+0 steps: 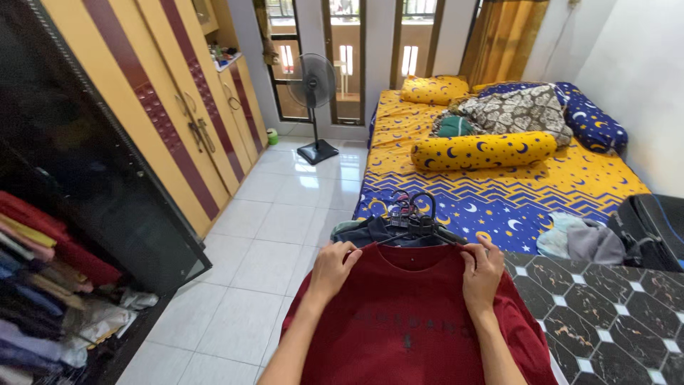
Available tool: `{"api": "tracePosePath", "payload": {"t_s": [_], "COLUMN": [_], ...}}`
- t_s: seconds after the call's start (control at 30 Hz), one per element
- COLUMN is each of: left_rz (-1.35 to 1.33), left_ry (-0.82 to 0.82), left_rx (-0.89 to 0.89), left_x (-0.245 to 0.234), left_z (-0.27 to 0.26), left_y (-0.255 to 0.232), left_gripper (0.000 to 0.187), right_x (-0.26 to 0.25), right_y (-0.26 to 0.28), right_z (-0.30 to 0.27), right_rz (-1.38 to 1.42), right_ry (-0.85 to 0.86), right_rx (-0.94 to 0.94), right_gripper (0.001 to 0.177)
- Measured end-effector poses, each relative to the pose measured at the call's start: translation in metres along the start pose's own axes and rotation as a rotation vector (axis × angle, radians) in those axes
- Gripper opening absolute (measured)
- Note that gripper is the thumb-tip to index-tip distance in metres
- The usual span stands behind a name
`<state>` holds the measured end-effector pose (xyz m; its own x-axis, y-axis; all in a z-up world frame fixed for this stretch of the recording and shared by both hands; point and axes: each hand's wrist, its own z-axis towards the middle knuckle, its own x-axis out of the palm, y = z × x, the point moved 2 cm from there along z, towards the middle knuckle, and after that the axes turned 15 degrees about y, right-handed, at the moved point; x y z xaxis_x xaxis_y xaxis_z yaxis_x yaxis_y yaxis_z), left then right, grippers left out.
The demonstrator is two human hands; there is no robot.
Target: The person selects shirts from a stack on a bed, attaches them to hangers, and hangs them inside a wardrobe.
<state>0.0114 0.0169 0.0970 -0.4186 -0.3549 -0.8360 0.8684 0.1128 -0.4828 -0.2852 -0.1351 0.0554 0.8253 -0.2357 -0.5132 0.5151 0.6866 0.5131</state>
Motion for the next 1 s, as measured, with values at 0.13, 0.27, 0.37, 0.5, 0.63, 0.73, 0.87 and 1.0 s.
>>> {"api": "tracePosePath", "payload": {"t_s": [0.13,0.27,0.37,0.5,0.63,0.73,0.87,1.0], "left_rz": [-0.281,-0.490,-0.616,-0.717,-0.498,-0.437,-0.047,0.263], "left_ry": [0.298,0.419,0.304,0.220,0.254,0.273,0.224,-0.214], "left_rx": [0.031,-0.048,-0.012,-0.171,-0.289,-0.468,-0.904,-0.899], "left_x": [-0.058,-0.119,-0.170,-0.227,-0.260,-0.261,-0.274,-0.379], "left_z": [-0.011,-0.058,-0.108,-0.189,-0.269,-0.326,-0.380,-0.387], "left_y": [-0.021,-0.029,-0.019,0.020,0.082,0.144,0.224,0.220], "left_gripper": [0.038,0.038,0.038,0.037,0.039,0.039,0.044,0.030], "right_x": [-0.039,-0.075,-0.078,-0.039,0.039,0.129,0.253,0.270], "right_y": [0.044,0.084,0.108,0.157,0.217,0.269,0.363,0.506], "right_z": [0.029,0.056,0.080,0.087,0.076,0.044,0.002,0.034], "right_rz": [0.052,0.130,0.327,0.179,0.133,0.187,0.077,-0.039], "right_ry": [0.107,0.329,0.745,1.425,1.713,1.860,1.746,1.117], "right_rx": [-0.001,-0.079,0.017,-0.243,-0.267,-0.347,-0.681,-0.870], "right_gripper": [0.009,0.014,0.029,0.046,0.050,0.050,0.050,0.035]}}
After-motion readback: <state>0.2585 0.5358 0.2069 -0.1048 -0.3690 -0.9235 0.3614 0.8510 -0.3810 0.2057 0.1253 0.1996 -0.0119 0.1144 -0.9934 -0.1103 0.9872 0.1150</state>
